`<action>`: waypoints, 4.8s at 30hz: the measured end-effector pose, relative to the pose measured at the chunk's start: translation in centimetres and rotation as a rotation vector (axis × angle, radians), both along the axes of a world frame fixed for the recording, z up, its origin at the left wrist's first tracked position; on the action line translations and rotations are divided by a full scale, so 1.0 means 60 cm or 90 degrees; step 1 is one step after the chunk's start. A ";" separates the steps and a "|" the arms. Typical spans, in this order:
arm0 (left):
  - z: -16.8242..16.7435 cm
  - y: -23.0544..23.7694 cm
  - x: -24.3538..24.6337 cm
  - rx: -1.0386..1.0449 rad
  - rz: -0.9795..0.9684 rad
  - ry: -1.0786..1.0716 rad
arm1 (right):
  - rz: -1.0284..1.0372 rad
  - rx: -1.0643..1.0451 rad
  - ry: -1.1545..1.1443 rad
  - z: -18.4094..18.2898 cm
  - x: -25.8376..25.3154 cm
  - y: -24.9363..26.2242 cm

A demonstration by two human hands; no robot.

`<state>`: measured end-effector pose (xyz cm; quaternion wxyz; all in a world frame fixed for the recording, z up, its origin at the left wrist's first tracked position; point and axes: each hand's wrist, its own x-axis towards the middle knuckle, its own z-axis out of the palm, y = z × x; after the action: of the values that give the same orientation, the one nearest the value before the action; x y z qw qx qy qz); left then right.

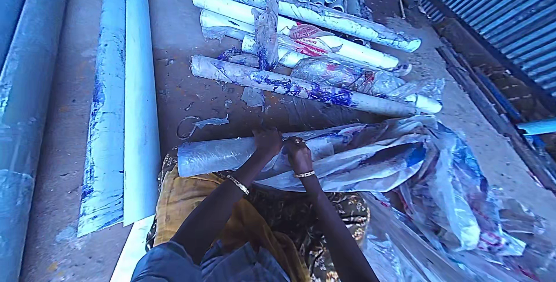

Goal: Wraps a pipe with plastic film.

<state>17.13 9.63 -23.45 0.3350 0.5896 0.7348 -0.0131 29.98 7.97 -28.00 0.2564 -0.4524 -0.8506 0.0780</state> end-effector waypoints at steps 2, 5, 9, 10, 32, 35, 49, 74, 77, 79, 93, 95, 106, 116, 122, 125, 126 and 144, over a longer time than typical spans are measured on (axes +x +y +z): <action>-0.003 0.001 -0.002 -0.003 0.000 0.002 | 0.004 -0.006 -0.006 0.002 0.007 -0.004; -0.009 0.008 -0.005 -0.010 0.014 0.000 | -0.009 0.002 -0.009 0.001 0.028 -0.026; -0.019 0.024 -0.012 -0.019 0.046 -0.007 | -0.064 -0.017 0.020 -0.016 0.064 -0.076; -0.021 0.026 -0.012 -0.017 0.051 -0.004 | -0.086 -0.028 0.028 -0.022 0.067 -0.087; -0.086 -0.094 0.046 0.361 -0.043 0.106 | -0.626 -0.501 -0.041 0.081 0.178 0.102; -0.073 -0.082 0.049 0.312 -0.042 0.074 | -0.594 -0.488 0.023 0.053 0.181 0.104; -0.044 0.062 0.225 0.124 -0.071 0.006 | -0.494 -0.388 0.555 -0.010 0.206 0.074; -0.088 0.174 0.077 0.111 -0.078 -0.359 | -0.454 -0.230 0.307 0.008 0.230 -0.010; -0.095 0.145 0.027 0.043 -0.206 -0.266 | -0.404 -0.218 0.351 0.021 0.201 -0.014; -0.057 0.120 0.017 -0.024 -0.215 -0.229 | -0.378 -0.222 0.390 0.025 0.187 -0.011; -0.052 0.042 -0.077 -0.072 -0.247 0.006 | -0.593 -0.145 -0.053 0.194 0.449 0.196; -0.039 0.011 -0.055 -0.036 -0.227 0.063 | -0.552 -0.167 -0.146 0.188 0.471 0.233; -0.045 -0.043 -0.024 0.064 -0.181 0.173 | -0.576 -0.457 -0.467 0.116 0.485 0.266; -0.081 0.054 -0.100 -0.073 -0.166 0.018 | -0.711 -0.648 -0.352 0.047 0.719 -0.070; -0.060 0.042 -0.084 -0.079 -0.185 0.051 | -0.679 -0.645 -0.374 0.135 0.637 -0.019; -0.047 0.033 -0.076 -0.074 -0.198 0.050 | -0.623 -0.503 -0.345 0.206 0.505 0.037; -0.047 0.030 -0.077 -0.075 -0.203 0.032 | -0.548 -0.442 -0.309 0.212 0.460 0.042; -0.038 -0.139 -0.428 -0.069 0.005 -0.280 | -0.050 -0.217 -0.130 0.042 0.135 -0.186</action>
<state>-8.55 1.27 -25.75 0.5187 0.5566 0.6443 0.0776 38.06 -3.18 -25.50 0.0911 -0.5273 -0.8286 0.1644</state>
